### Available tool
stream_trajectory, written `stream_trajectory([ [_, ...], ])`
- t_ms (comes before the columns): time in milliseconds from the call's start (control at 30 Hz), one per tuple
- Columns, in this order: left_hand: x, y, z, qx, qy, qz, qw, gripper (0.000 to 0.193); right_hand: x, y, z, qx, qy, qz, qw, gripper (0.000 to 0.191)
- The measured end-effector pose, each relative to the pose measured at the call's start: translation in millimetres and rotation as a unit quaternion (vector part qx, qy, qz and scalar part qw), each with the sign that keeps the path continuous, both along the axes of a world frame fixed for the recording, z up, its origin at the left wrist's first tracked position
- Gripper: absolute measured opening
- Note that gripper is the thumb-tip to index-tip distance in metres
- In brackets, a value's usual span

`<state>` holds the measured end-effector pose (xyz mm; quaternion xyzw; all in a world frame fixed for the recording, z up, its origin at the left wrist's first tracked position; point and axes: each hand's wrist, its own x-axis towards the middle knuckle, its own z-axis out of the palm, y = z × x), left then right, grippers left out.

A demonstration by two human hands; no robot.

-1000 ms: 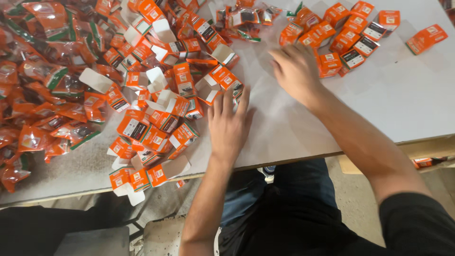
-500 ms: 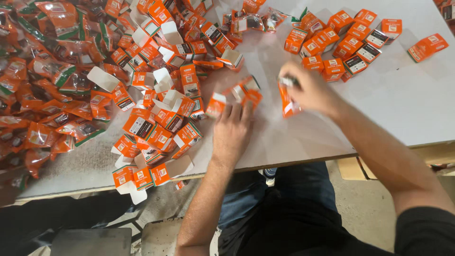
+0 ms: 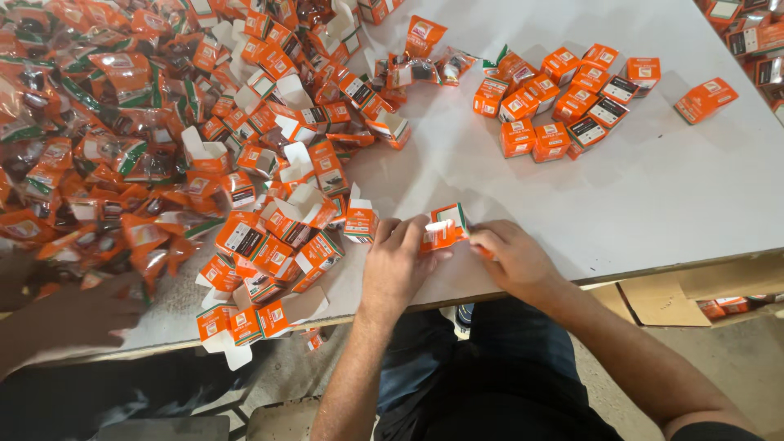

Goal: The person sits at a table covered with piles of small orange product boxes and blister packs. They pick up a box, open it, place a blister pack inside, close the box, and set it on the finished pile, repeating this packing cycle one item at a time.

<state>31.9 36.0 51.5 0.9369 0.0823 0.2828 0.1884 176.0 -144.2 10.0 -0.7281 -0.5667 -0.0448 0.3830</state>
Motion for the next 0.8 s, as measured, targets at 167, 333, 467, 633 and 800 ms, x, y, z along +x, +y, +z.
stream_trajectory([
  [167,-2.9,1.5,-15.1,-0.079,-0.062,-0.033,0.994,0.067,4.2,-5.1,-2.2,-0.033,0.094,-0.025,0.995,0.036],
  [333,-10.6,-0.5,-32.1,-0.041,-0.094,-0.121,0.987,0.051,-9.3,24.8,13.0,0.06,0.118,0.048,0.99,0.037],
  [467,-17.4,2.2,-34.2,-0.075,-0.041,-0.072,0.994,0.036,-15.9,38.5,29.2,-0.005,0.126,-0.007,0.992,0.039],
  [633,-28.8,7.7,-22.6,-0.064,0.015,-0.099,0.993,0.028,-15.6,35.6,38.1,0.021,0.07,-0.036,0.997,0.016],
  [800,-31.5,-5.8,-17.2,0.045,-0.072,-0.045,0.995,0.03,-8.3,35.6,23.9,0.026,0.078,-0.061,0.995,0.018],
])
